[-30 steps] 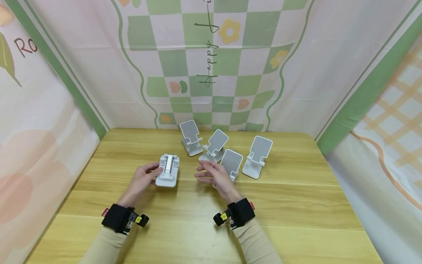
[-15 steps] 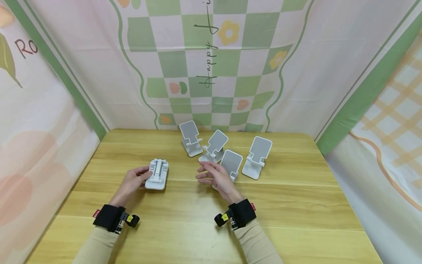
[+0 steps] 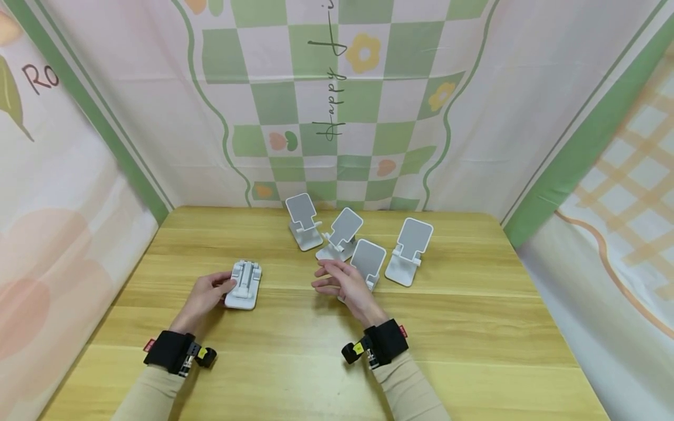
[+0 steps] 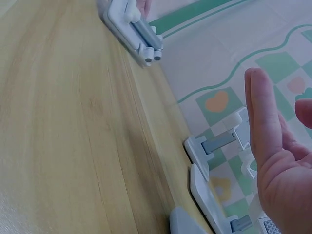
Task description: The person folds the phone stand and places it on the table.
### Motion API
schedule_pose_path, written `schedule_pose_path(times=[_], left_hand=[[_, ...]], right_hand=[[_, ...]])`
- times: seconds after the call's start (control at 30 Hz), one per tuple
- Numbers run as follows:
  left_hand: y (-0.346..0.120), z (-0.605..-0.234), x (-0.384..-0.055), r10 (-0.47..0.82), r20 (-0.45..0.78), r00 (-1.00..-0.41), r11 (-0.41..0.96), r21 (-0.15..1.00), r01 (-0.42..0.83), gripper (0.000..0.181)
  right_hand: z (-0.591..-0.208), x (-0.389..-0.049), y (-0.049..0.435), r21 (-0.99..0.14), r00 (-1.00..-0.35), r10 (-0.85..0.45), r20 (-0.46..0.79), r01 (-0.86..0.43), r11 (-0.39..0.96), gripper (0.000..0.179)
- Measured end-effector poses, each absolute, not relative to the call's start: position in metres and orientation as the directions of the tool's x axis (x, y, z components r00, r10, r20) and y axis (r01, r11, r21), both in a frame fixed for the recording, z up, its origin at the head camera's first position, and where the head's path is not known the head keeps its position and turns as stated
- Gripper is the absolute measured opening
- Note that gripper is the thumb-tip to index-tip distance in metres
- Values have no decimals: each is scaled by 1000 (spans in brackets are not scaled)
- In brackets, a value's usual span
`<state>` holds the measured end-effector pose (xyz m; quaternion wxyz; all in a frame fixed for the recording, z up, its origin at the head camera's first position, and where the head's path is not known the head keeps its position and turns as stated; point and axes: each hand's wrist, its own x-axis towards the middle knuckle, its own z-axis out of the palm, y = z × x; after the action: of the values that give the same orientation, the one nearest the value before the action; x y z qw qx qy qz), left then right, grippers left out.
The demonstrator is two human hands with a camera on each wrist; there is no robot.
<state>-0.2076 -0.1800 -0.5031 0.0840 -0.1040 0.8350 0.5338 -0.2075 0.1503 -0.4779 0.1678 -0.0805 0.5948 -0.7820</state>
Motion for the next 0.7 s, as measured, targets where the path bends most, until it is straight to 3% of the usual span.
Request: schedule_pose_path(times=[0.7], left_hand=[[-182,-506,-208,-108,-152,-982,574,798,-187,38]], right_hand=[[-480,-205,150,-955,-932,-355,-69,165,-246,50]])
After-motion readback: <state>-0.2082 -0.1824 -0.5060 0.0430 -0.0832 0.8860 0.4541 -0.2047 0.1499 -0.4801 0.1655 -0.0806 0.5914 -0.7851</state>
